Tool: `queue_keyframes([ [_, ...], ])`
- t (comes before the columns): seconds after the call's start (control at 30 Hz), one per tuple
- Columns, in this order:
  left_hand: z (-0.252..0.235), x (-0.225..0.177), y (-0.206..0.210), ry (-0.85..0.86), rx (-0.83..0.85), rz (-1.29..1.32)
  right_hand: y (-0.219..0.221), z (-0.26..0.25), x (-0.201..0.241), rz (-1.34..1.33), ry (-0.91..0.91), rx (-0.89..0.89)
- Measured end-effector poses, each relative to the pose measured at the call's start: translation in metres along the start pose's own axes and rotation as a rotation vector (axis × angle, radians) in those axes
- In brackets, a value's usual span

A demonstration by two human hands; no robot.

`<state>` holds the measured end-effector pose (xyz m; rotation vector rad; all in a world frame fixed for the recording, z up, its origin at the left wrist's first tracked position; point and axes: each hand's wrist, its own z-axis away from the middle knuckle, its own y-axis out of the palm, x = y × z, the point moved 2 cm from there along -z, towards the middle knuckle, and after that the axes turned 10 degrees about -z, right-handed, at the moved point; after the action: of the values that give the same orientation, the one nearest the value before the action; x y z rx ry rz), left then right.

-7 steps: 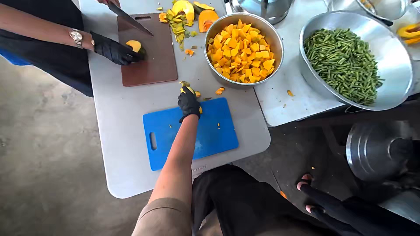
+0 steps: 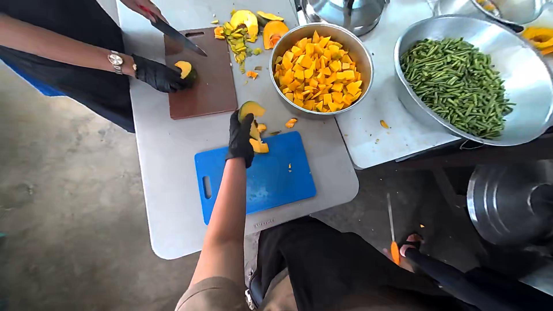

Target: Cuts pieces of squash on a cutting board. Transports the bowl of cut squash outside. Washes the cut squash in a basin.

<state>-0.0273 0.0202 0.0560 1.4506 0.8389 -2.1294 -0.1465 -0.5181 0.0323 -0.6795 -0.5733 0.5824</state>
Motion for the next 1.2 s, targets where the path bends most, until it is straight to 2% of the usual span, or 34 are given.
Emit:
queue_keyframes([
  [0.07,0.03,-0.016,-0.004,0.04,0.195,0.439,0.002,0.009,0.008,-0.195,-0.205,-0.123],
  [0.13,0.054,-0.027,-0.003,0.061,0.368,0.635,0.006,0.009,0.023,-0.327,-0.409,-0.137],
  [0.23,0.088,-0.042,0.005,-0.022,0.393,0.597,0.01,0.027,0.08,-0.323,-0.661,-0.064],
  [0.33,0.109,-0.048,0.009,0.05,0.481,0.504,0.017,0.056,0.131,-0.285,-0.899,0.001],
  [0.4,0.118,-0.05,0.003,0.128,0.532,0.466,0.024,0.073,0.149,-0.22,-1.03,0.092],
  [0.47,0.123,-0.054,-0.004,0.104,0.584,0.473,0.033,0.091,0.158,-0.143,-1.126,0.185],
  [0.6,0.128,-0.057,-0.016,-0.032,0.682,0.507,0.056,0.118,0.163,-0.055,-1.219,0.235],
  [0.8,0.138,-0.052,-0.034,0.163,0.548,0.353,0.054,0.131,0.174,-0.018,-1.25,0.177],
  [0.93,0.149,-0.062,-0.04,0.171,0.477,0.303,0.052,0.131,0.18,-0.022,-1.287,0.129],
  [1.1,0.154,-0.077,-0.037,0.178,0.385,0.317,0.051,0.131,0.18,0.012,-1.198,0.128],
  [1.2,0.159,-0.084,-0.033,0.157,0.363,0.335,0.048,0.129,0.179,0.005,-1.232,0.117],
])
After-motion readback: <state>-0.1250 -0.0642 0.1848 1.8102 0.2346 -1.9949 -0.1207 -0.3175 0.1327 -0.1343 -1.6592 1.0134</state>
